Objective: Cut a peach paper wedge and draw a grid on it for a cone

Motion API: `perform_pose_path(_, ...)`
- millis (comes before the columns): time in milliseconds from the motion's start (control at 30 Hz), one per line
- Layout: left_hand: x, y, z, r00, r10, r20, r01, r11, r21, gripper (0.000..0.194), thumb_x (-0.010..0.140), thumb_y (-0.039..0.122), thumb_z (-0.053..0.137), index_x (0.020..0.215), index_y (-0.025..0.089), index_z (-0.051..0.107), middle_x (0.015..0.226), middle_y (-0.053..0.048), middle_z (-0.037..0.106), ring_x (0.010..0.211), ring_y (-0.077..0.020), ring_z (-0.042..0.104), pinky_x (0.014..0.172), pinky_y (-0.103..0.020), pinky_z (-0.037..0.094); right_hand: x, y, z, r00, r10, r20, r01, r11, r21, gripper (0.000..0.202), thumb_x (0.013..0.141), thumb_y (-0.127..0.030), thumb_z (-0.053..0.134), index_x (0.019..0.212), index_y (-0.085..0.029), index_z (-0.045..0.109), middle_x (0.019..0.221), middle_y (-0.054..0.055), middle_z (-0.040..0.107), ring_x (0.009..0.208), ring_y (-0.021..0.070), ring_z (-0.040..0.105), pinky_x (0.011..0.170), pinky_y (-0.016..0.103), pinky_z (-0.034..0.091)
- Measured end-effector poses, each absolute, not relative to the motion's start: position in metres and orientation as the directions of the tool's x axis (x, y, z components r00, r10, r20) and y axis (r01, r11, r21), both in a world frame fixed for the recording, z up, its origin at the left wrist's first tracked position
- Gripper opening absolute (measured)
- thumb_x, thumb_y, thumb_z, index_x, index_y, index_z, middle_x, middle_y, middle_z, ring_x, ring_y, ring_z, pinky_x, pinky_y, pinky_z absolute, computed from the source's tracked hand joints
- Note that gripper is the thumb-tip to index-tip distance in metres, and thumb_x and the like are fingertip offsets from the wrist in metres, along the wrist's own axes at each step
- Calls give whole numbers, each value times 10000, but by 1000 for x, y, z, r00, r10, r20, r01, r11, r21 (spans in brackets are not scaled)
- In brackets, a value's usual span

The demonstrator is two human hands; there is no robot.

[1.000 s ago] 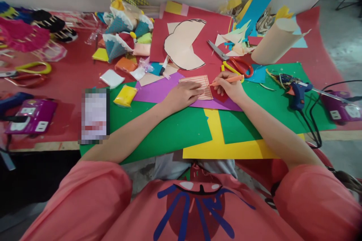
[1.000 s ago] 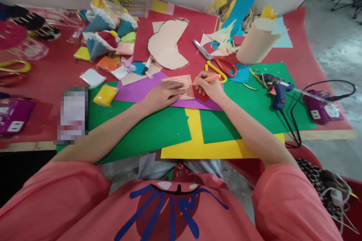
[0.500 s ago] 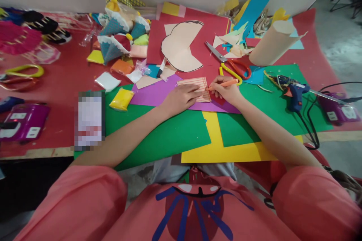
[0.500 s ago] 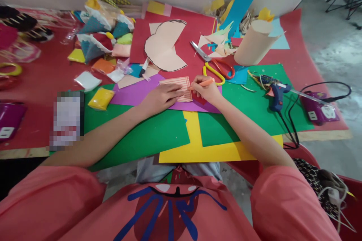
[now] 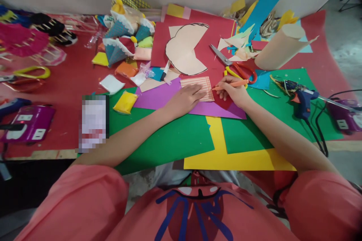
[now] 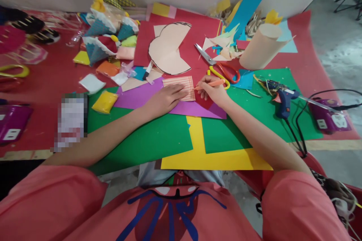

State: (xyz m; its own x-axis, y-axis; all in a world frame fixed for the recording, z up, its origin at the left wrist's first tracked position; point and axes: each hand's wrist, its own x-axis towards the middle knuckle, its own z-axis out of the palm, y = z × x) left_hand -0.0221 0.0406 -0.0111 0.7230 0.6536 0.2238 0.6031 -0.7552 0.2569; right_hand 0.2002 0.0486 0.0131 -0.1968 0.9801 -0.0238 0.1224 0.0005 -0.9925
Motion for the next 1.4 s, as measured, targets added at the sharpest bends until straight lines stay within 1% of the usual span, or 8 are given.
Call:
perform_pose_path(133, -22, 42, -11, 731, 640, 236, 587, -766, 262, 352, 1006, 259, 374, 1208, 189, 653, 1347, -161, 587, 1275, -277, 541, 1044, -487, 463, 199, 49, 13, -224, 974, 19, 151, 54, -987, 175, 793, -238, 642, 647, -176, 569, 522, -16, 615, 375, 61, 530, 350, 164, 414)
perform_pose_path(333, -20, 39, -12, 746, 572, 341, 518, -820, 244, 342, 1014, 256, 373, 1131, 145, 674, 1180, -147, 679, 1137, -238, 630, 959, -410, 526, 200, 48, 9, -258, 965, 46, 190, 97, -977, 188, 811, -261, 639, 659, -169, 574, 538, -19, 613, 387, 56, 523, 343, 161, 373)
perform_pose_path(533, -21, 36, -14, 740, 560, 374, 511, -828, 230, 316, 1004, 228, 395, 1160, 151, 659, 1217, -149, 667, 1171, -244, 621, 974, -436, 531, 202, 48, 8, -272, 962, 31, 234, 97, -967, 196, 831, -273, 636, 681, -156, 588, 497, -32, 573, 371, 47, 478, 357, 162, 348)
perform_pose_path(733, -20, 35, -11, 744, 535, 401, 498, -844, 200, 314, 999, 219, 396, 1140, 120, 659, 1204, -164, 669, 1150, -258, 632, 951, -437, 549, 199, 47, 9, -274, 962, 4, 227, 69, -971, 188, 812, -294, 639, 698, -157, 582, 555, -21, 594, 406, 52, 507, 347, 157, 355)
perform_pose_path(900, -20, 34, -11, 746, 538, 392, 503, -841, 198, 316, 997, 211, 390, 1145, 120, 655, 1213, -166, 665, 1158, -261, 628, 953, -444, 550, 200, 47, 11, -270, 963, 2, 260, 76, -963, 178, 806, -277, 624, 686, -154, 581, 541, -25, 580, 403, 49, 493, 350, 156, 347)
perform_pose_path(1067, -21, 34, -11, 753, 557, 351, 512, -831, 218, 308, 982, 188, 407, 1169, 138, 647, 1241, -159, 652, 1193, -263, 607, 976, -454, 534, 199, 48, 14, -282, 959, -38, 279, 44, -959, 156, 763, -221, 599, 624, -154, 578, 452, -32, 539, 372, 56, 472, 349, 163, 337)
perform_pose_path(1233, -22, 33, -10, 753, 567, 336, 521, -824, 223, 302, 964, 170, 433, 1177, 134, 643, 1256, -157, 648, 1204, -264, 603, 989, -449, 527, 198, 44, 17, -240, 971, -16, 217, 37, -975, 165, 760, -266, 605, 637, -162, 568, 514, -28, 584, 368, 44, 478, 342, 160, 343)
perform_pose_path(1400, -21, 31, -10, 758, 583, 293, 538, -812, 226, 317, 947, 178, 460, 1205, 132, 638, 1295, -162, 632, 1235, -289, 584, 1023, -479, 501, 198, 37, 19, -221, 975, 7, 208, 54, -977, 183, 777, -295, 598, 646, -174, 557, 488, -40, 570, 357, 46, 475, 342, 164, 338)
